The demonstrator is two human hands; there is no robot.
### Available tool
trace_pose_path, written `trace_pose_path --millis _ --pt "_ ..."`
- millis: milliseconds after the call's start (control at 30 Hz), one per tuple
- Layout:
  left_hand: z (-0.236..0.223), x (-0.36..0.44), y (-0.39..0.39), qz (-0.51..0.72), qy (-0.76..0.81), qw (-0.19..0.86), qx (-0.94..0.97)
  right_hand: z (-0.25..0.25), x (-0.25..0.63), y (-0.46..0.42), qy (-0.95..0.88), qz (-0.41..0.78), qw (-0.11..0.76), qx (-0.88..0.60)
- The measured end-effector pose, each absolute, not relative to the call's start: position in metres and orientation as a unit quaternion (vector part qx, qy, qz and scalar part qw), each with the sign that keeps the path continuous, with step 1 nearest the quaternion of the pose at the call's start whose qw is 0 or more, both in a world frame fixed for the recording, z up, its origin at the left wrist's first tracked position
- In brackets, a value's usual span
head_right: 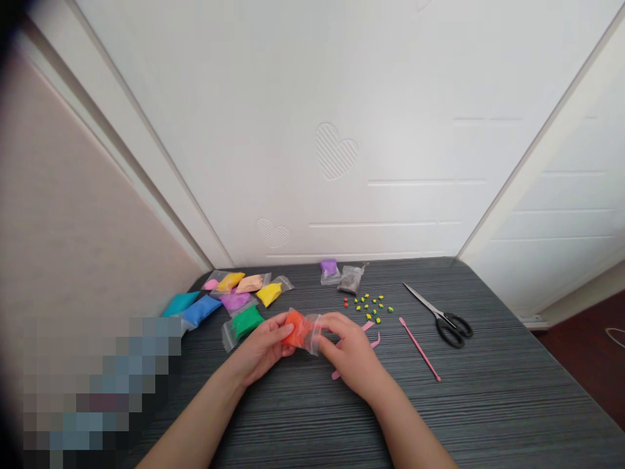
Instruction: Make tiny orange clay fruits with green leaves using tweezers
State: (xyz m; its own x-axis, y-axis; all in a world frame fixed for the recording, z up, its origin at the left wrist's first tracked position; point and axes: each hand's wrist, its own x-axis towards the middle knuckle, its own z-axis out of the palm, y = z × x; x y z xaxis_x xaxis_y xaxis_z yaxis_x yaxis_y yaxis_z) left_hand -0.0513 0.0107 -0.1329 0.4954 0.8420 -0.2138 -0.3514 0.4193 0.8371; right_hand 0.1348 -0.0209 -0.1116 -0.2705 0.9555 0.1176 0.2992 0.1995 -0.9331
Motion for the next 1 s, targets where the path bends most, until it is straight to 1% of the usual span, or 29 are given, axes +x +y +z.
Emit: trace_pose_path --millis 133,233,400,633,733,933,1000 --pt "-0.134 -0.049 0.009 0.381 0.307 0.781 0.388 -0.113 0.132 -0.020 -0.694 0.383 0.396 -0.464" --pt "-0.133 -0.046 0.007 0.371 0.301 0.787 0.390 -0.116 0.131 -0.018 -0.706 0.372 0.401 -0.449" --pt "-0.133 -0.043 0.004 0.363 0.299 0.789 0.395 -0.122 0.130 -0.017 -0.708 0.382 0.400 -0.438" --pt "-0.135 -0.043 0.003 0.348 0.299 0.794 0.398 -0.121 0.129 -0.017 -0.677 0.409 0.426 -0.440" --pt "-0.135 -0.048 0.007 0.371 0.299 0.797 0.372 -0.119 0.135 -0.016 -0.637 0.444 0.456 -0.435" --pt "-0.136 -0.064 0.021 0.468 0.329 0.769 0.286 -0.120 0.156 -0.008 -0.476 0.514 0.572 -0.427" --pt "-0.138 -0.066 0.024 0.485 0.335 0.759 0.276 -0.119 0.159 -0.007 -0.442 0.538 0.588 -0.411"
